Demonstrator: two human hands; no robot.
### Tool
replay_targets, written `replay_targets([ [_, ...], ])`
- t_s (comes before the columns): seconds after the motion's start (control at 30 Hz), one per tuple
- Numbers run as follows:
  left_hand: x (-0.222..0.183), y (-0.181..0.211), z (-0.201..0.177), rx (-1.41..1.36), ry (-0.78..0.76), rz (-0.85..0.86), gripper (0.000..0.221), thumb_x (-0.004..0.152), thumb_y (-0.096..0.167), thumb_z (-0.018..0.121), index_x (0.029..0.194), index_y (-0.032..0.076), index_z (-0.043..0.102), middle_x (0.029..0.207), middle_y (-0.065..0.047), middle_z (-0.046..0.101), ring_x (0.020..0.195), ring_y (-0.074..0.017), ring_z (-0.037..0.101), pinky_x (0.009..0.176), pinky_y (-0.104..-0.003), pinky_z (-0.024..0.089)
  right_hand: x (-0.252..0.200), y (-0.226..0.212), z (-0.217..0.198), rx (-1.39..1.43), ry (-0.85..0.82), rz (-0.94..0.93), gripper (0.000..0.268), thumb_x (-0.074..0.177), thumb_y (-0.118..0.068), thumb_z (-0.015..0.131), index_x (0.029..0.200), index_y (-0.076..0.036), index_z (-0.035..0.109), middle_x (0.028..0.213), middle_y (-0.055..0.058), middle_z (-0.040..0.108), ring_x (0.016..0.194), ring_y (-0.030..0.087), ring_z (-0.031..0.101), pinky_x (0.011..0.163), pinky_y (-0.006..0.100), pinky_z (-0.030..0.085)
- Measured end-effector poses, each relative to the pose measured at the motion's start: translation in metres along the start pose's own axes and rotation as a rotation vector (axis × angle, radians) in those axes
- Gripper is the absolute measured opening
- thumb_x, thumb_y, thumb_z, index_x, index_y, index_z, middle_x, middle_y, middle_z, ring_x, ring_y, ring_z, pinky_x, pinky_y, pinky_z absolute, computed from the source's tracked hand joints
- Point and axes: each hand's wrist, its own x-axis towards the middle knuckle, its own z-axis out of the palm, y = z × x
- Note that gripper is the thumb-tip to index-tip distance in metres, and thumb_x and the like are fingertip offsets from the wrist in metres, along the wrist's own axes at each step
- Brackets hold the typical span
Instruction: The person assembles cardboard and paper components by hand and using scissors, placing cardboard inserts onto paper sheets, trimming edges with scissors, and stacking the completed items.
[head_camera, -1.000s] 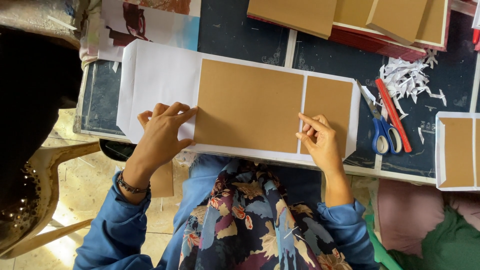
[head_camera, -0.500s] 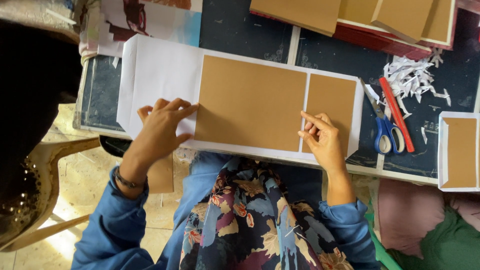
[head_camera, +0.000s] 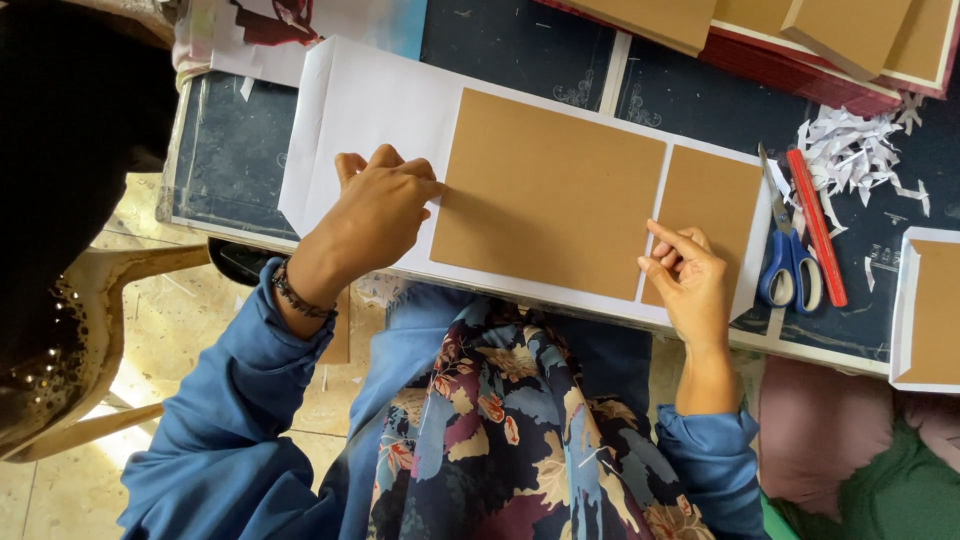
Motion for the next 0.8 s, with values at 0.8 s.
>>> replay_targets([
  [0.8,-0.027,0.017,-0.008,-0.174,0.032,-0.048,0.082,0.069,0.017,0.088,0.146,0.018,0.062,0.134,-0.007,0.06,0.119,-0.0416,0.051,0.099,-0.064,0.037,0.002,0.008,0.004,0.001,0.047,-0.051,0.051,0.086,0.0,0.082,0.135,-0.011,0.073,0.093,0.006,0.057,0.08,0.013,0.053,0.079,0.025,0.051],
])
